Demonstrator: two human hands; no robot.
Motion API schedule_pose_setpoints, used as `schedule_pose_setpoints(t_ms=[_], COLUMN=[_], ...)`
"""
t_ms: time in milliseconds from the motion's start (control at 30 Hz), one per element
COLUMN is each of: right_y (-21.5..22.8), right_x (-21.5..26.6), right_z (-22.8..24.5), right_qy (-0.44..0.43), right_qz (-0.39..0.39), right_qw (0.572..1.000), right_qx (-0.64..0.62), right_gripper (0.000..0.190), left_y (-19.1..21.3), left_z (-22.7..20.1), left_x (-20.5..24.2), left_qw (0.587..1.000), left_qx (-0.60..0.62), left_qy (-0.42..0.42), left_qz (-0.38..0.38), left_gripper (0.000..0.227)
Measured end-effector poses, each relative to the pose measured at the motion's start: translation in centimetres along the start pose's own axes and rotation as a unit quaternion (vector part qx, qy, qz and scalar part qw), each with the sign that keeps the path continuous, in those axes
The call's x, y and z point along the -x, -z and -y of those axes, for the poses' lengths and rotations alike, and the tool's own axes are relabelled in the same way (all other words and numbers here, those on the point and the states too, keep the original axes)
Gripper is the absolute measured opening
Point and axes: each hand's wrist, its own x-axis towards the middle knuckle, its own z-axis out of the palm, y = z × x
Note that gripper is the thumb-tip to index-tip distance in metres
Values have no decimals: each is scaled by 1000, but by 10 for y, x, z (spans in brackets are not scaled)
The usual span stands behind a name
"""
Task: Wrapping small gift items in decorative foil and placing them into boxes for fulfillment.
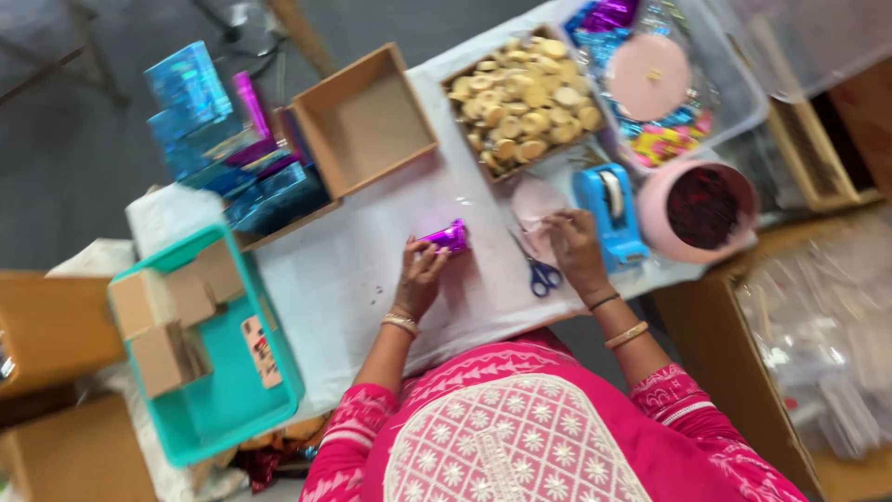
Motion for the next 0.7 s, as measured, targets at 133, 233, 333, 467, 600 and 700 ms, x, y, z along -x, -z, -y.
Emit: schedule_pose_setpoints(t_ms=[133, 233, 333, 467, 600, 700], right_y=[76, 111, 124, 120, 98, 92], right_x=[23, 47, 59, 52, 50, 47], right_z=[-20, -39, -41, -18, -34, -41], right_qy=[-77, -140, -232, -205, -259, -257], right_qz=[-93, -166, -174, -73, -7, -15], right_qw=[985, 960, 955, 968, 954, 954], right_qx=[125, 175, 65, 125, 152, 155], right_gripper=[22, 17, 10, 14, 19, 16], left_y=[-10, -4, -7, -12, -13, -10], left_z=[11, 7, 7, 5, 1, -2], left_x=[8, 4, 3, 3, 0, 2], left_qw=[1000, 999, 1000, 999, 998, 998], left_qx=[27, 32, 9, -17, -20, -15], left_qy=[0, 8, 7, 38, 60, 52], left_qz=[9, -2, -9, -14, -14, -16], left_gripper=[40, 38, 37, 42, 46, 46])
